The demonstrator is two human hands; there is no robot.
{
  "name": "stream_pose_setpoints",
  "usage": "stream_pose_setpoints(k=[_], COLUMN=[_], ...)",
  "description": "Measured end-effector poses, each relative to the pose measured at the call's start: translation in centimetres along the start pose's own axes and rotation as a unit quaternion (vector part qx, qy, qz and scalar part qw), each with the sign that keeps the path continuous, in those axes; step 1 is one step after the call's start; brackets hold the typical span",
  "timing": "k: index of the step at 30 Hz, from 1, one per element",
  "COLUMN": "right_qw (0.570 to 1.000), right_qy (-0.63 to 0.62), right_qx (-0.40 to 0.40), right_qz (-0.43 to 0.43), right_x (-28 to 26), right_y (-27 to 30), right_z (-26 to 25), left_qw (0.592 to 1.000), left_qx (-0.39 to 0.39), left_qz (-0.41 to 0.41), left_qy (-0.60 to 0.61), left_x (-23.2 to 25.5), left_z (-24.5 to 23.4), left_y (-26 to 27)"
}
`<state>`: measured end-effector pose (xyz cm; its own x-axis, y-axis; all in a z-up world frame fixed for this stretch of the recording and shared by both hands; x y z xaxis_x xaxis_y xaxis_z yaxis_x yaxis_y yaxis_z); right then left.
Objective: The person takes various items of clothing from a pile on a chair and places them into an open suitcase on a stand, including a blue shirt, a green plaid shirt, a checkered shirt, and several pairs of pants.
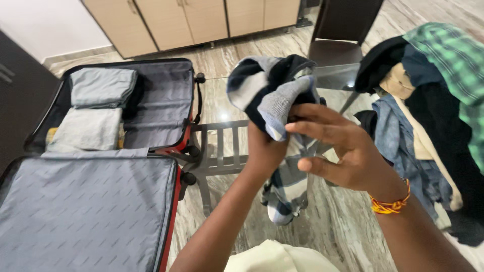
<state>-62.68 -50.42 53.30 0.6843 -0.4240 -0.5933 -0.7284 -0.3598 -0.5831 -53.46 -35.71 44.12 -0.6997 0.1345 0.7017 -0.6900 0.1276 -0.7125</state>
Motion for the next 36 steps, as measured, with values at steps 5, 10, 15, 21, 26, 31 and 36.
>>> stream_pose_setpoints(k=[5,10,15,21,26,31,36], right_qw=[0.974,0.957,0.895,0.867,0.831,0.786,0.808], right_qy=[0.114,-0.183,-0.3,-0.273,-0.402,-0.416,-0.335], right_qx=[0.158,0.151,0.093,0.051,0.022,0.018,0.008], right_qz=[0.116,0.168,0.316,0.413,0.384,0.456,0.485], right_x=[2.6,6.2,7.2,8.1,11.0,15.4,19.7], right_y=[2.2,5.8,10.9,14.9,19.1,24.1,29.1], right_z=[0.4,3.6,7.3,7.1,4.7,1.8,-2.9], left_qw=[0.943,0.839,0.789,0.822,0.892,0.92,0.911], left_qx=[0.113,0.105,0.067,0.039,0.026,0.039,0.044], left_qz=[-0.18,-0.28,-0.321,-0.292,-0.255,-0.173,-0.158], left_qy=[0.257,0.454,0.519,0.487,0.372,0.349,0.378], left_x=[-0.8,2.9,4.8,4.0,1.8,-0.7,-2.3], left_z=[0.4,0.7,2.3,6.4,10.9,16.0,20.9], left_y=[-0.7,-1.8,-2.3,-3.0,-5.1,-8.6,-10.3])
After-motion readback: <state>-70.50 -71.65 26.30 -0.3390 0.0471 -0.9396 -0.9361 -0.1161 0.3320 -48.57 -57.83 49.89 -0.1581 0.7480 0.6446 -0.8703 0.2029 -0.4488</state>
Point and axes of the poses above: each hand's wrist, its own y-axis away from the middle knuckle, its own z-axis out of the palm, x = y × z, the point moved 2 cm from there along -y, towards the middle knuckle, and after that the axes turned 1 degree about x, right-handed, at the moved point
